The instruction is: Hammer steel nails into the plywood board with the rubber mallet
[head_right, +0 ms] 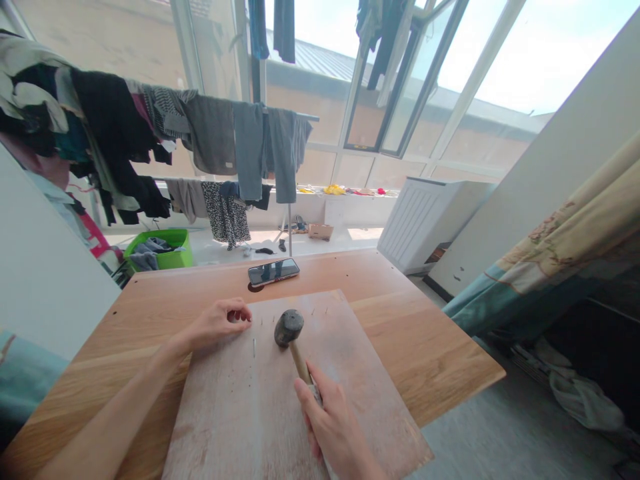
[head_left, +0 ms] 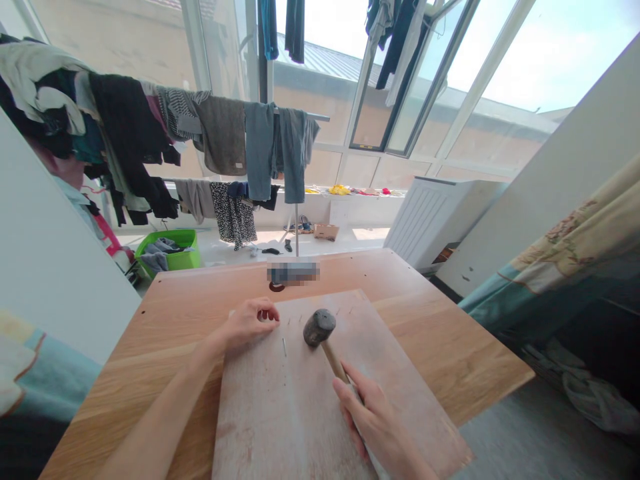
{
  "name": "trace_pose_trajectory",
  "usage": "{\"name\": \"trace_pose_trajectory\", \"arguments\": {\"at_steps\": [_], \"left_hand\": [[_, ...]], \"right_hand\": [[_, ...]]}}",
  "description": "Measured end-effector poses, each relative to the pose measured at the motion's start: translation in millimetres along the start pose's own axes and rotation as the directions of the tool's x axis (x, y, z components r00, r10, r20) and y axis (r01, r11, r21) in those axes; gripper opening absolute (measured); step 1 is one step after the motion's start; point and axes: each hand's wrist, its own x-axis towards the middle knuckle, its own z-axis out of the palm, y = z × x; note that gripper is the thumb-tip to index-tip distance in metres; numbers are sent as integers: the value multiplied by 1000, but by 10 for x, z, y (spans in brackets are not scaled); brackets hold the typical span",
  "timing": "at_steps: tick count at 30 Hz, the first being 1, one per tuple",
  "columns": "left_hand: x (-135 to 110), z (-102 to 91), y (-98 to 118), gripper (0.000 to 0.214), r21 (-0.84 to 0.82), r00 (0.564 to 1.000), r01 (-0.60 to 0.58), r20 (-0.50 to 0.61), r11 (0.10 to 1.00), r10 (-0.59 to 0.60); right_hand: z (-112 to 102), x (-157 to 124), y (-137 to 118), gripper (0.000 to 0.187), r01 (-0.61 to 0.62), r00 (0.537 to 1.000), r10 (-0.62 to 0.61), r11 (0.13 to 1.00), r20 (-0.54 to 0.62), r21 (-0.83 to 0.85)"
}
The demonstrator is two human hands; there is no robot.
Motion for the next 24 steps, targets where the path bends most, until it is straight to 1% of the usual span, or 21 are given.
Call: {"name": "trace_pose_trajectory", "arguments": {"at_steps": [2,5,10,14,19,21,24], "left_hand": [[-1,-3,0,15,-11,1000,-5,7,1000,5],[-1,2,-22,16,-27,1000,-2,19,1000,3],[3,31,-103,15,-39,999,-26,23,999,27],[16,44,-113,14,-49,999,-44,18,998,44],[22,46,-81,14,-65,997,-61,37,996,64],[19,53,-82,14,-71,998,-43,39,997,46],[14,63,-92,14,-58,999,-28,38,998,30]], "right_hand": [[-3,14,10,61,3,1000,-3,1000,8,-2],[5,52,-42,55,20,1000,-20,1000,13,-10],[91,145,-327,45,119,991,-121,992,59,30],[203,232,-497,38,207,977,-205,978,65,-27],[295,322,-500,32,205,977,-190,964,101,-170],[305,311,-489,35,208,977,-196,965,88,-159],[280,225,-468,43,214,976,-209,973,66,-89]]}}
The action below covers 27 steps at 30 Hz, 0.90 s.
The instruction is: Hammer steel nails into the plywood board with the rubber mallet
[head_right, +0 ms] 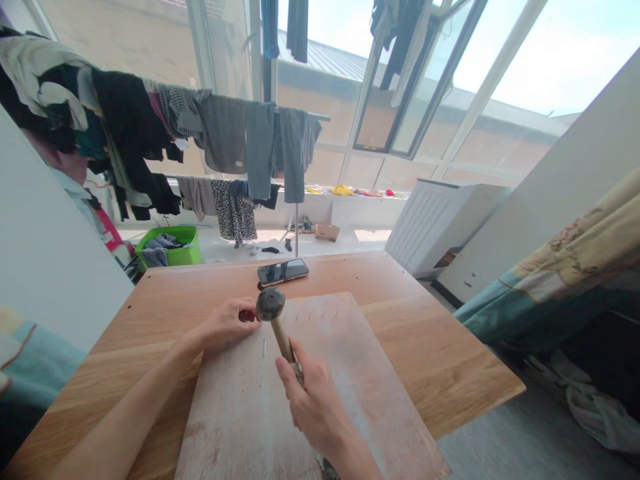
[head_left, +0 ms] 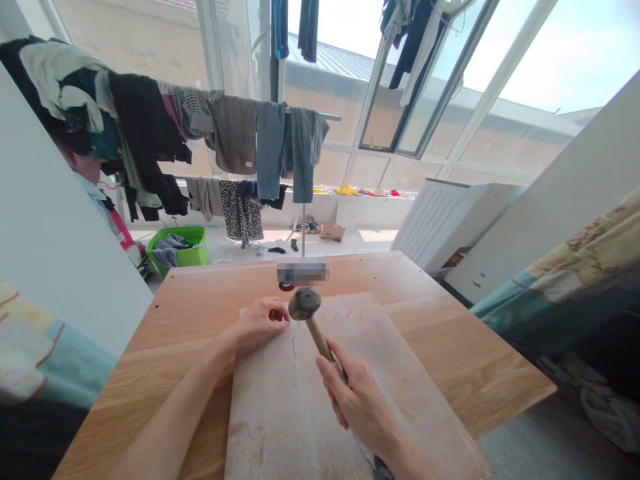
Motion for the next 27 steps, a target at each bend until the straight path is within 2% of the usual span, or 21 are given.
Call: {"name": "trace_pose_trajectory", "arguments": {"at_steps": [3,6,11,14,18,22,27], "left_hand": [[-7,-28,14,19,24,999,32,15,999,-32],[-31,-124,104,30,82,992,119,39,989,-123],[-137,-250,499,37,401,945,198,163,894,-282],[-199,-138,794,37,588,943,145,162,796,-291],[-217,147,1058,29,753,949,42,176,657,-262],[-193,324,1109,28,796,938,35,183,604,-296],[-194,301,1020,24,788,936,-35,241,614,-255]], "right_hand": [[-69,-149,55,48,-47,999,47,999,3,9],[-164,-294,197,53,-135,991,134,990,-19,-31],[-246,-394,459,60,-209,978,206,975,-41,-69],[-236,-376,538,66,-234,971,236,971,-49,41],[-228,-345,548,67,-225,972,230,969,-38,107],[-237,-339,501,65,-201,979,204,973,-16,114],[-230,-336,474,71,-227,972,232,967,-31,113]]}}
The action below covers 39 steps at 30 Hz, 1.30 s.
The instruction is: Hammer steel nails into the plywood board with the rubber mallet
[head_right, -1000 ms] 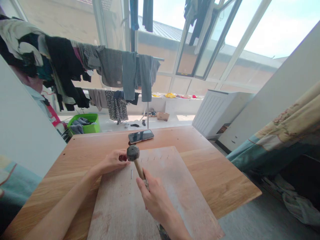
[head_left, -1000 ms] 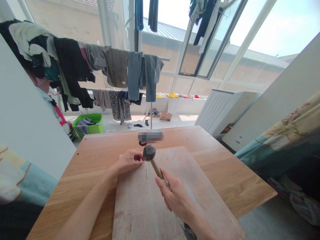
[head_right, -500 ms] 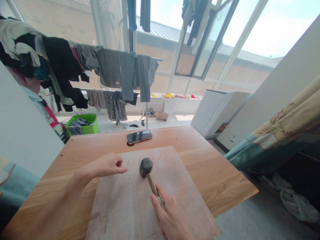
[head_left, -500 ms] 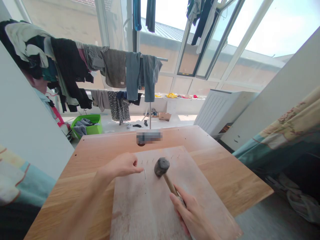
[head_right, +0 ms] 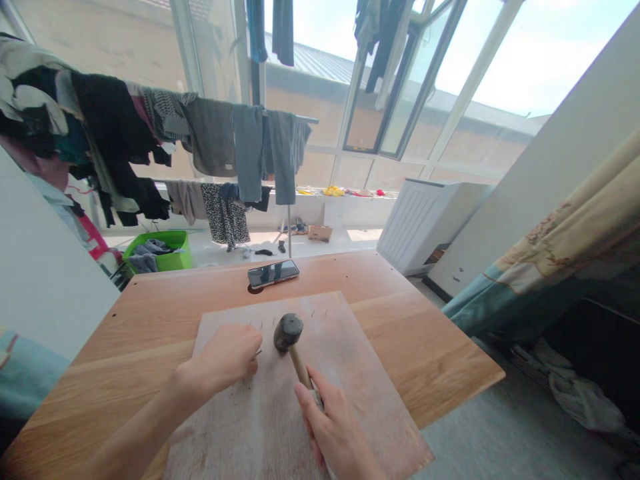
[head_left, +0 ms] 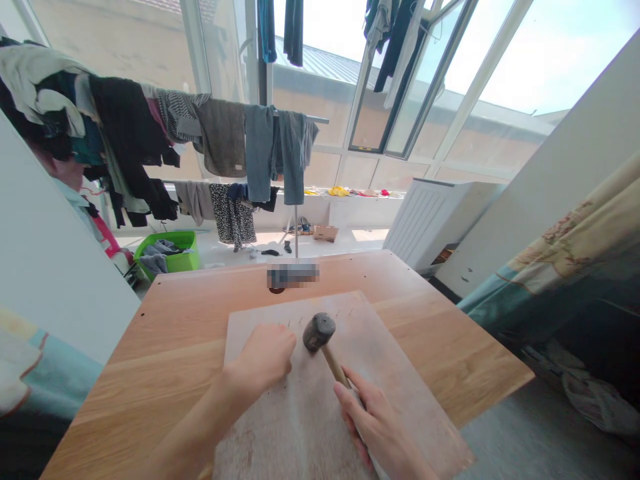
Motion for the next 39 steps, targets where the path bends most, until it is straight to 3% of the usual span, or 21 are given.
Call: {"name": "trace_pose_trajectory", "arguments": {"at_steps": [3,7,11,14,17,21,27,39], "left_hand": [[-29,-28,-150,16,-42,1000,-13,-28,999,11],[-68,-90,-481,8,-238,986,-46,-167,970,6],[-23,-29,-819,3,-507,968,-126,-252,853,-7],[70,106,-963,27,-665,961,-165,-274,728,-33],[158,234,-1012,31,-753,974,-144,-223,642,-43],[206,308,-1029,29,-786,987,-91,-151,611,-47],[190,315,-1066,22,-792,978,-135,-203,596,-48],[177,373,-1044,18,-829,986,-124,-167,545,-29]], "right_hand": [[7,7,2,72,-10,1000,11,1000,-13,9],[7,12,12,68,13,1000,-13,1000,8,17],[10,7,29,71,1,1000,-1,1000,-7,11],[15,3,22,72,-10,1000,10,1000,-23,0],[16,-1,0,71,3,1000,-3,1000,-17,-3],[10,1,12,69,19,1000,-19,1000,-11,-10],[3,23,65,68,38,999,-38,999,-11,-4],[30,-6,-39,69,43,999,-43,999,-1,-15]]}}
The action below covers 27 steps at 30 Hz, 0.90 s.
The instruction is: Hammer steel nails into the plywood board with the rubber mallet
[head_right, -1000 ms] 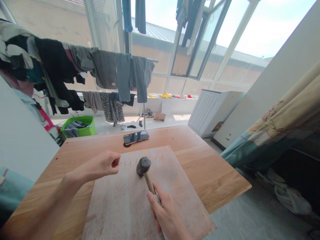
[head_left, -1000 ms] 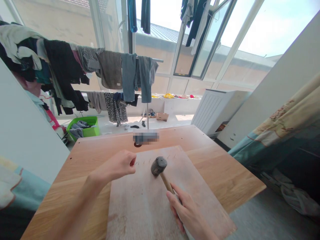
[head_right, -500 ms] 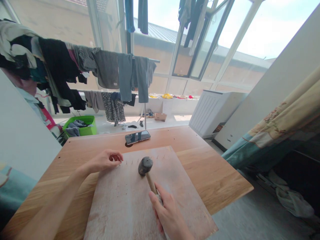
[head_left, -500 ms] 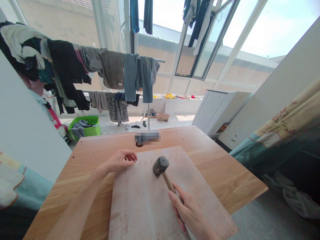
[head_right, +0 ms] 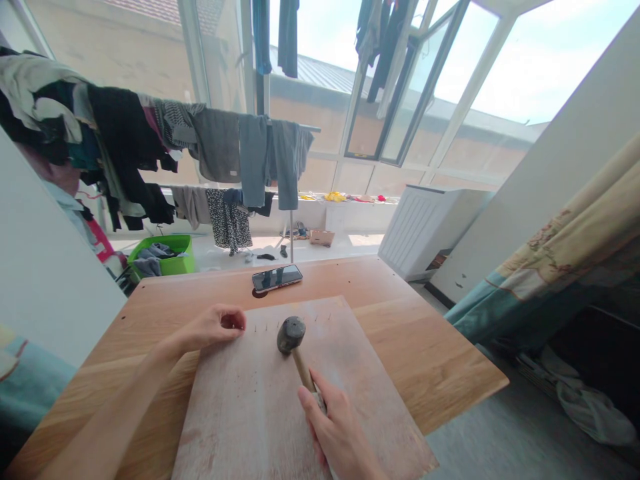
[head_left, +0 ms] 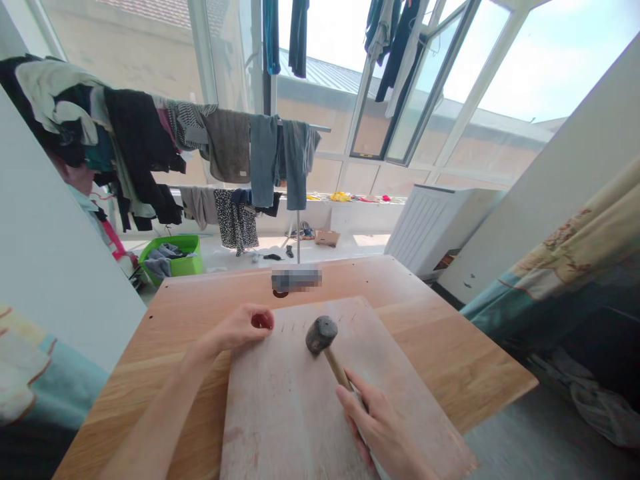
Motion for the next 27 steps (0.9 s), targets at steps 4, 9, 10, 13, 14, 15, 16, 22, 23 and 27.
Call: {"name": "trace_pose_trajectory", "arguments": {"at_steps": [4,9,10,13,14,15,16,22,23,27], "left_hand": [[2,0,-62,30,-45,1000,-2,-17,999,1],[-5,-3,-31,33,-88,1000,-4,-16,996,2],[-6,-2,-21,33,-98,1000,-6,-14,995,5],[-1,5,-1,30,-119,1000,-25,-14,993,24],[2,7,2,28,-127,999,-36,-14,991,34],[5,10,3,27,-137,999,-46,-12,989,45],[9,11,2,26,-149,999,-55,-8,987,54],[16,9,-48,29,-131,999,-38,0,991,38],[14,5,-57,31,-122,1000,-22,2,992,23],[-2,-28,-57,37,-131,1000,9,22,991,-7]], "right_hand": [[84,33,-98,60,32,999,-32,999,9,-16],[230,112,-419,50,130,989,-126,990,81,-46],[259,124,-486,49,158,984,-152,986,92,-60],[353,164,-611,45,221,972,-211,970,106,-102],[387,182,-622,43,231,970,-219,966,107,-118],[421,203,-620,42,234,969,-220,963,110,-135],[452,225,-609,40,228,970,-212,962,115,-151],[466,235,-528,42,166,979,-155,983,129,-81],[430,198,-504,47,154,981,-147,987,126,-47],[209,-21,-252,72,23,993,-46,978,107,207]]}}
